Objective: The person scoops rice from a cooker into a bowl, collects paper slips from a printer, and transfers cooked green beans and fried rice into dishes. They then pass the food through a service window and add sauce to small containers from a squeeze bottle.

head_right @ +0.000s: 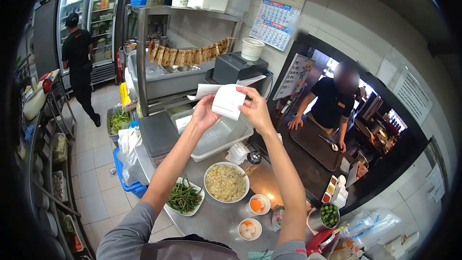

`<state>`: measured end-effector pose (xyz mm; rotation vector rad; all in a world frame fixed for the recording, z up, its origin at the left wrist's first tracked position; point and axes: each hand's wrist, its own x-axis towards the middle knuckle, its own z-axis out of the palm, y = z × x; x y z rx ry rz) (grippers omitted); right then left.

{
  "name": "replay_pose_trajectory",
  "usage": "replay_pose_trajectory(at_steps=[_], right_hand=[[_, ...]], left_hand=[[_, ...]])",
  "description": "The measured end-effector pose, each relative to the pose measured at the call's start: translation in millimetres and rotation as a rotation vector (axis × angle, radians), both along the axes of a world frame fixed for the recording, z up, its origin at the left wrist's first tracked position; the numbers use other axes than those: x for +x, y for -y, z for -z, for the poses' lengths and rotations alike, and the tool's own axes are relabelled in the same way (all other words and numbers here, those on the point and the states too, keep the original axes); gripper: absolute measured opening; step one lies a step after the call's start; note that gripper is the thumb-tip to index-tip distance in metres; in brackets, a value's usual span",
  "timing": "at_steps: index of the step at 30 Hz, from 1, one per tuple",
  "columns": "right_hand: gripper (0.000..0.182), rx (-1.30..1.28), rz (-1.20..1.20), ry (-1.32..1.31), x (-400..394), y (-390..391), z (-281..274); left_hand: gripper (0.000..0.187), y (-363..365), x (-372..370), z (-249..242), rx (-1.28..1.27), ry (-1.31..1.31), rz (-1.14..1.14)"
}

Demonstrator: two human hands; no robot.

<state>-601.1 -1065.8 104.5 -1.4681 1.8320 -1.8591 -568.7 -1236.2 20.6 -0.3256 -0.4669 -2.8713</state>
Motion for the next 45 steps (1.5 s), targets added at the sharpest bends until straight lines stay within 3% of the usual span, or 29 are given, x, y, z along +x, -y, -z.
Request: replay_pose_trajectory(at_steps=[1, 4, 7, 10, 12, 14, 16, 19, 24, 31, 37, 45], right_hand=[[0.053, -0.015, -0.001, -0.01, -2.2, -5.0, 6.9], [0.05, -0.023, 0.005, 0.033, -3.9, -23.9, 23.2], [0.046, 0.018, 0.041, 0.068, -10.3, -41.8, 39.3], [0.032, 0.156, 0.139, 0.056, -28.3, -68.3, 62.3], [0.028, 0.176, 0.244, 0.035, -31.4, -96.4, 70.3], [0.033, 0.152, 0.359, -0.044, -29.1, -132.7, 69.7], [0.041, 0.343, 0.561, -0.368, -21.4, -179.6, 63.3], [0.026, 0.333, 0.698, -0.609, -6.5, -245.0, 63.1], [0.031, 0.528, 0.958, -0.651, 56.3, -343.0, 27.2], [0.032, 0.539, 1.068, -0.776, 157.6, -490.7, 2.7], [0.041, 0.411, 1.122, -0.621, 226.7, -629.9, 4.6], [0.028, 0.394, 1.206, -0.254, 303.9, -749.2, -8.4]], left_hand=[[0.033, -5.0, 0.7, -1.8, -0.004, 0.023, -0.059], [0.032, -8.6, -14.1, 8.6, 0.105, 0.015, -0.137], [0.03, 1.5, -29.5, 24.4, 0.053, 0.001, -0.198], [0.027, -1.5, -33.1, 10.5, 0.006, 0.084, -0.282], [0.027, -13.1, -21.6, -10.7, -0.105, -0.011, -0.327], [0.026, -32.4, -3.7, -39.8, -0.377, -0.027, -0.338], [0.025, -57.8, 12.8, -67.4, -0.512, -0.103, -0.215], [0.024, -101.9, 34.1, -105.5, -0.681, -0.224, -0.09], [0.025, -204.6, 81.3, -167.2, -0.809, -0.42, 0.052], [0.03, -364.7, 124.2, -205.8, -1.002, -0.563, 0.129], [0.034, -493.5, 154.2, -195.5, -1.135, -0.571, 0.228], [0.031, -597.1, 179.2, -176.2, -1.28, -0.63, 0.251]])
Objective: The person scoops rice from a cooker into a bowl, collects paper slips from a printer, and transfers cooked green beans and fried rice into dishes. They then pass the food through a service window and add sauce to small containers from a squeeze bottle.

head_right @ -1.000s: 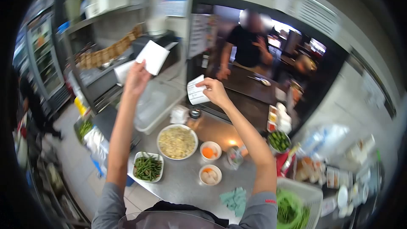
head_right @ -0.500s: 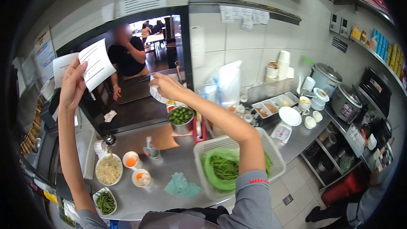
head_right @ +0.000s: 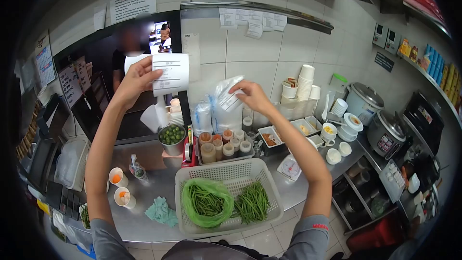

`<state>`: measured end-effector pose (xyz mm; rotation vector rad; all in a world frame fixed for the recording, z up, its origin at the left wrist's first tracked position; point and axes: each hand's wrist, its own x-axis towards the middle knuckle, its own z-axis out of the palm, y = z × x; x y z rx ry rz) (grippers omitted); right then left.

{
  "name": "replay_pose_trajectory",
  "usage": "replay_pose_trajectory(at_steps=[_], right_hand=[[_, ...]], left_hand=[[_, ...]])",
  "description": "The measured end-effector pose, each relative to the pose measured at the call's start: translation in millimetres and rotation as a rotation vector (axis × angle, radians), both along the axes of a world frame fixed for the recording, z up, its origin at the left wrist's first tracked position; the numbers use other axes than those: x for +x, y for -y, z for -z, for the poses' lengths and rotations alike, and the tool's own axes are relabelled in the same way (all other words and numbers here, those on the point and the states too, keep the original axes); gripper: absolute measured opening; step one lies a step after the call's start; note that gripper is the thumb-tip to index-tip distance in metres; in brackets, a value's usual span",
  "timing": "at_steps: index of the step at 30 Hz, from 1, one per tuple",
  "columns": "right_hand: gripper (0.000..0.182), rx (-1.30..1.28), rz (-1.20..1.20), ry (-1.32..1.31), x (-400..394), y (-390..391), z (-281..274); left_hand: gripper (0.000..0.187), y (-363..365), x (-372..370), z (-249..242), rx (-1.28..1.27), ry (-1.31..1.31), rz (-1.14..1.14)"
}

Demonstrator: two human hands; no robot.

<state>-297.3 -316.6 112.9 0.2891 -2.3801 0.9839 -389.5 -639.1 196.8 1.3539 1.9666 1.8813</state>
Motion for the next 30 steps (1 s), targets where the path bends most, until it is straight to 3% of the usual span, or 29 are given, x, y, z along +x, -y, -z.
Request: replay_pose_trajectory(at_steps=[2, 3, 7, 11, 14, 15, 20, 23, 24, 28, 30], right_hand=[[0.025, -0.009, 0.03, 0.016, 17.0, -17.1, 9.5], [0.025, -0.001, 0.003, -0.006, 20.0, -29.3, 12.6], [0.025, 0.126, 0.008, -0.02, 27.9, -56.3, -2.1], [0.027, -0.041, -0.062, -0.064, 9.3, -91.9, -10.7], [0.025, -0.015, -0.062, -0.153, -13.6, -132.5, -17.3], [0.024, 0.005, -0.056, -0.181, -22.2, -152.2, -18.3], [0.023, 0.116, -0.035, -0.116, -74.8, -249.6, -7.8], [0.024, 0.1, -0.053, -0.147, -99.5, -299.0, -29.7], [0.024, 0.092, -0.068, -0.19, -110.4, -311.5, -45.0], [0.024, -0.316, -0.109, -0.58, -134.6, -350.7, -128.8], [0.025, -0.426, 0.006, -0.637, -150.2, -375.5, -144.5]], left_hand=[[0.031, -20.7, 4.2, 2.7, -0.013, 0.0, 0.1], [0.031, -27.0, 14.0, -1.1, -0.12, -0.043, 0.005], [0.032, -68.1, 16.8, 26.8, 0.037, 0.156, 0.195], [0.032, -111.7, 28.8, 36.1, 0.019, 0.193, 0.123], [0.026, -148.8, 29.2, 40.2, -0.133, -0.108, -0.042], [0.026, -166.8, 13.2, 53.7, -0.077, -0.226, 0.01], [0.022, -258.8, 19.5, 89.5, 0.062, -0.21, -0.109], [0.021, -293.9, 32.6, 101.1, 0.036, -0.634, -0.306], [0.022, -298.2, 38.8, 101.8, -0.017, -0.601, -0.312], [0.022, -308.6, 51.0, 107.9, -0.103, -0.71, -0.423], [0.021, -310.4, 52.3, 106.0, -0.155, -0.688, -0.407]])
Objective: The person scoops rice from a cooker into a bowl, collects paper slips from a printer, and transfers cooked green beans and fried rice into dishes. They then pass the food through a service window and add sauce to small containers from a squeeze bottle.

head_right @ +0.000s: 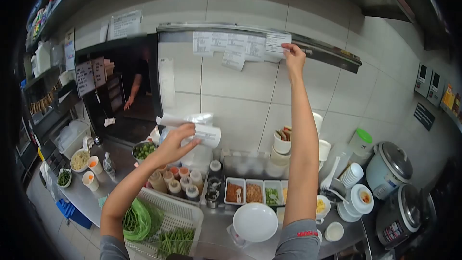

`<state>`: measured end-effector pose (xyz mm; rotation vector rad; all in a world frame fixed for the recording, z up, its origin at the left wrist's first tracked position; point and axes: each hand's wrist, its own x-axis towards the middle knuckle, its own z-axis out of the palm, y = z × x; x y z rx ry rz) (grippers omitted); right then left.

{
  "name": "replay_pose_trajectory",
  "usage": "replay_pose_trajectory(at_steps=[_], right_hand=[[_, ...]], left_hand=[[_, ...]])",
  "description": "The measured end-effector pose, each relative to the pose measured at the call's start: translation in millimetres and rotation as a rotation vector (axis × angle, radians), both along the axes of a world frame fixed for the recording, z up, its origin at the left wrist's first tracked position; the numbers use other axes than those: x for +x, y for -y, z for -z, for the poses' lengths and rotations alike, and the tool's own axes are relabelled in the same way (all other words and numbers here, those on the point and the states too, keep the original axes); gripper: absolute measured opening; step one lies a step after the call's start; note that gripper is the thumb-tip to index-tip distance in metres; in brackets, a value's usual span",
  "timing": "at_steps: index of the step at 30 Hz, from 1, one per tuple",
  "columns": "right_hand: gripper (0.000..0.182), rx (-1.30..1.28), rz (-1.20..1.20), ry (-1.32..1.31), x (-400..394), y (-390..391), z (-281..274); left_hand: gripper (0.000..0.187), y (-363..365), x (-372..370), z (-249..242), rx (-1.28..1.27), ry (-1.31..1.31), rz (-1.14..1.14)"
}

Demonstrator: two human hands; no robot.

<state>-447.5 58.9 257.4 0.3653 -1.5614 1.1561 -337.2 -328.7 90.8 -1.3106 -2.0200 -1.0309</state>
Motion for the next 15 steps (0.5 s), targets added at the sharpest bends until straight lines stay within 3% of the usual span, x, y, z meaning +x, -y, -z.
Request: replay_pose_trajectory(at_steps=[1, 4, 11, 12, 14, 15], right_hand=[[0.027, -0.069, 0.044, -0.014, -12.6, -16.6, -4.4], [0.035, -0.189, 0.282, 0.428, -45.9, -57.6, 3.9], [0.04, -0.19, 0.105, 0.2, -65.8, -86.0, -33.5], [0.039, -0.127, 0.287, 0.246, -73.6, -93.9, -33.5], [0.035, -0.075, 0.852, 0.313, -21.2, -21.2, -33.5], [0.038, 0.081, 0.85, 0.285, -5.2, 6.6, -28.9]], left_hand=[[0.021, -0.5, 0.9, -2.2, -0.028, 0.004, 0.004], [0.021, 0.1, 6.3, -4.9, -0.099, 0.044, 0.01], [0.019, -14.8, 5.1, -3.4, -0.195, -0.084, -0.113], [0.018, -18.9, 6.6, -5.6, -0.217, -0.098, -0.133], [0.017, -27.2, 9.6, -7.8, -0.246, -0.176, -0.174], [0.017, -32.2, 10.1, -8.6, -0.251, -0.24, -0.197]])
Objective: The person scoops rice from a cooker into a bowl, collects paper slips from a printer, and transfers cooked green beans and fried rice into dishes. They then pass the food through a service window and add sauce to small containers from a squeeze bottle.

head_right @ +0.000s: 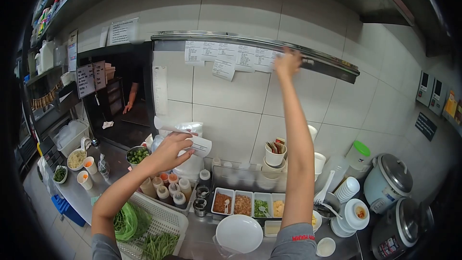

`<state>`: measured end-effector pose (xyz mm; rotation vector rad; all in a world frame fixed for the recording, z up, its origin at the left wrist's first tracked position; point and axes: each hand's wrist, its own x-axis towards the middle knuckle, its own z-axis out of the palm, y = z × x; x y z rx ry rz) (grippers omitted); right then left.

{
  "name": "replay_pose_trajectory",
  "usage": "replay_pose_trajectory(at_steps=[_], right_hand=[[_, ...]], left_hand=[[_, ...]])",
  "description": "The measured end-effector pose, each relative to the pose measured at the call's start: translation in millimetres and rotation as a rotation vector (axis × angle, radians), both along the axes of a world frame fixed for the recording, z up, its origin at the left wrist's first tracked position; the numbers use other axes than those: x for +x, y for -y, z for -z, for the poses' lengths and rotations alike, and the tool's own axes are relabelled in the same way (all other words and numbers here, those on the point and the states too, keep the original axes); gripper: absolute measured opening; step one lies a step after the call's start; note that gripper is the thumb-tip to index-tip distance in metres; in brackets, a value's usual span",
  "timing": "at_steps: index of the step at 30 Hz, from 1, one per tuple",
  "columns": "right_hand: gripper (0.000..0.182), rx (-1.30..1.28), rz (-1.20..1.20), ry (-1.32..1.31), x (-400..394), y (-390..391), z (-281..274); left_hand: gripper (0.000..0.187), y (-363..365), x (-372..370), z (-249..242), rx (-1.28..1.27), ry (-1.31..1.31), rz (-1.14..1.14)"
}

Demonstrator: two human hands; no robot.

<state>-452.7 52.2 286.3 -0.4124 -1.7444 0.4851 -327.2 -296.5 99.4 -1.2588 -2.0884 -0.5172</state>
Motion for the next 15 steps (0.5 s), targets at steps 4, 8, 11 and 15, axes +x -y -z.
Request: replay_pose_trajectory(at_steps=[4, 8, 11, 15], right_hand=[[0.066, 0.505, -1.25, 0.677, 62.9, 115.7, 50.9], [0.07, 0.808, -1.076, 0.965, 111.1, 178.2, 79.7], [0.075, 0.778, -1.088, 0.902, 93.9, 176.8, 86.9], [0.072, 0.503, -1.265, 0.422, 59.3, 156.0, 109.1]], left_hand=[[0.014, -25.3, -6.3, -2.0, -0.062, -0.167, -0.108], [0.016, -42.6, -21.1, 0.2, -0.244, -0.136, -0.243], [0.015, -44.6, -30.9, 12.6, -0.144, -0.208, -0.19], [0.016, -45.9, -34.1, 27.2, -0.14, -0.149, -0.169]])
